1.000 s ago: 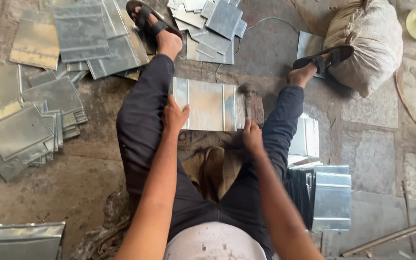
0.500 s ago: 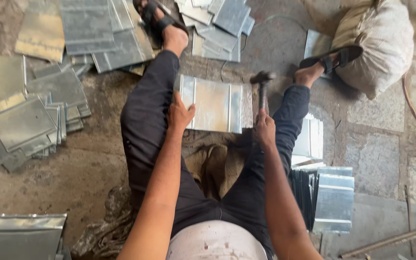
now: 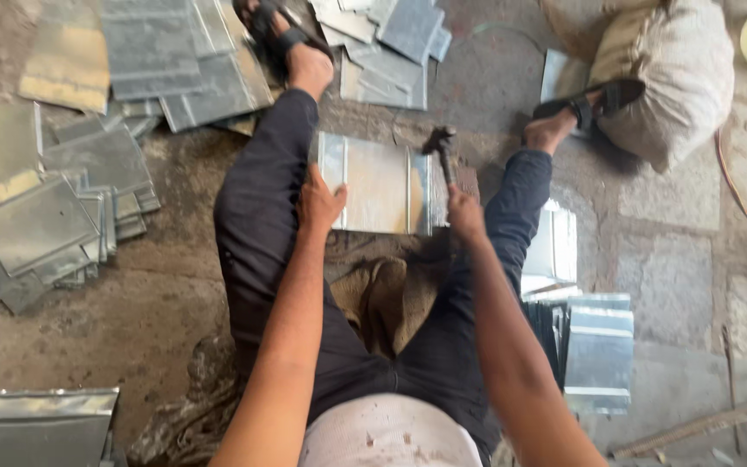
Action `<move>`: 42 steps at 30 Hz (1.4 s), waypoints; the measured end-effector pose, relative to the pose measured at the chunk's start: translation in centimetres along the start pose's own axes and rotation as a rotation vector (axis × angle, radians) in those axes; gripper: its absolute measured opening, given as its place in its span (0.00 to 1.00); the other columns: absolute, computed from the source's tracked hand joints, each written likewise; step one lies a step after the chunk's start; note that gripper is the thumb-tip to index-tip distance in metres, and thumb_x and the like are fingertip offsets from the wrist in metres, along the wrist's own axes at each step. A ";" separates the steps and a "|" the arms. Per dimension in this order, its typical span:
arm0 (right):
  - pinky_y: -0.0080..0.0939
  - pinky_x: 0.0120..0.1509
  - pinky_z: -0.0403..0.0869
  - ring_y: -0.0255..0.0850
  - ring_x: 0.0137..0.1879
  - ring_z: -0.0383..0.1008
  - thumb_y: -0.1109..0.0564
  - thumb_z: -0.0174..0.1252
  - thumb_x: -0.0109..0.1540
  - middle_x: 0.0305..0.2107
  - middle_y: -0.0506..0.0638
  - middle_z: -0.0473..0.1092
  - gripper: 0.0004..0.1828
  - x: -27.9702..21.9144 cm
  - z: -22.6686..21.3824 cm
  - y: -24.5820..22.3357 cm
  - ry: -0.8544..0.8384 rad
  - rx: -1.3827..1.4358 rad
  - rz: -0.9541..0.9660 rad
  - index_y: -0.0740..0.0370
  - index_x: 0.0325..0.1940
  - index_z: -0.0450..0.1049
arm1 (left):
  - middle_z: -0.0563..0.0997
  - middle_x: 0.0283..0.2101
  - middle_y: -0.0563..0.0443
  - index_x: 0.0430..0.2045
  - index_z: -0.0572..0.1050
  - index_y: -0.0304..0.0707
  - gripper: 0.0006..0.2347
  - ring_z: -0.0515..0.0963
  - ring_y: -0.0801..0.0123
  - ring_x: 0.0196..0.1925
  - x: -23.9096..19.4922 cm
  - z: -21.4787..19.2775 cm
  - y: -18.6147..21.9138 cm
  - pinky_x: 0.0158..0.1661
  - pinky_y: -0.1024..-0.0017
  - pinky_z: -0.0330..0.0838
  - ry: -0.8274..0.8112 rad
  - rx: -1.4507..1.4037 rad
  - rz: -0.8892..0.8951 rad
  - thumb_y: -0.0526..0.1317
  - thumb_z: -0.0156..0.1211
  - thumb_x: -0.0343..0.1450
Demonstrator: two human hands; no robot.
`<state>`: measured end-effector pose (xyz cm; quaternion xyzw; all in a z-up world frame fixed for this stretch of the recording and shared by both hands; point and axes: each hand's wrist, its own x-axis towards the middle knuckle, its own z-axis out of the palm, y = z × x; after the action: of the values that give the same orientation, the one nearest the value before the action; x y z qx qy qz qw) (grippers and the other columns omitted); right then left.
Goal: The person hammers the edges of metal sheets against a small metal block by hand, performing this action on several individual pieces while sitting on the floor.
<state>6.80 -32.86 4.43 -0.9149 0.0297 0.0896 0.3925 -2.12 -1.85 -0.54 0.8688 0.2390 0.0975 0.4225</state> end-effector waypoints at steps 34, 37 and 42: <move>0.50 0.42 0.69 0.54 0.34 0.75 0.42 0.40 0.77 0.28 0.60 0.70 0.29 -10.5 1.9 2.8 0.101 -0.091 -0.239 0.67 0.37 0.73 | 0.81 0.43 0.26 0.60 0.60 0.29 0.31 0.83 0.37 0.45 1.4 2.0 -1.9 0.46 0.50 0.77 0.061 -0.066 -0.161 0.47 0.68 0.69; 0.47 0.38 0.70 0.45 0.29 0.72 0.40 0.43 0.72 0.21 0.55 0.70 0.30 -9.8 -0.5 1.4 -0.024 -0.048 0.029 0.66 0.31 0.73 | 0.80 0.40 0.23 0.56 0.61 0.27 0.32 0.81 0.31 0.41 1.0 1.3 -1.0 0.40 0.47 0.74 0.228 -0.011 0.011 0.44 0.73 0.64; 0.50 0.35 0.70 0.51 0.28 0.70 0.41 0.41 0.73 0.21 0.61 0.69 0.29 -12.7 0.7 1.3 0.025 0.102 0.063 0.68 0.31 0.70 | 0.82 0.42 0.27 0.54 0.63 0.33 0.27 0.82 0.34 0.44 1.1 1.2 -0.7 0.43 0.48 0.75 0.166 -0.059 -0.070 0.46 0.72 0.68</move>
<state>-5.92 -33.49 5.38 -0.8934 0.0678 0.0887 0.4353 -0.97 -1.74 -1.86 0.8361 0.3002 0.1614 0.4299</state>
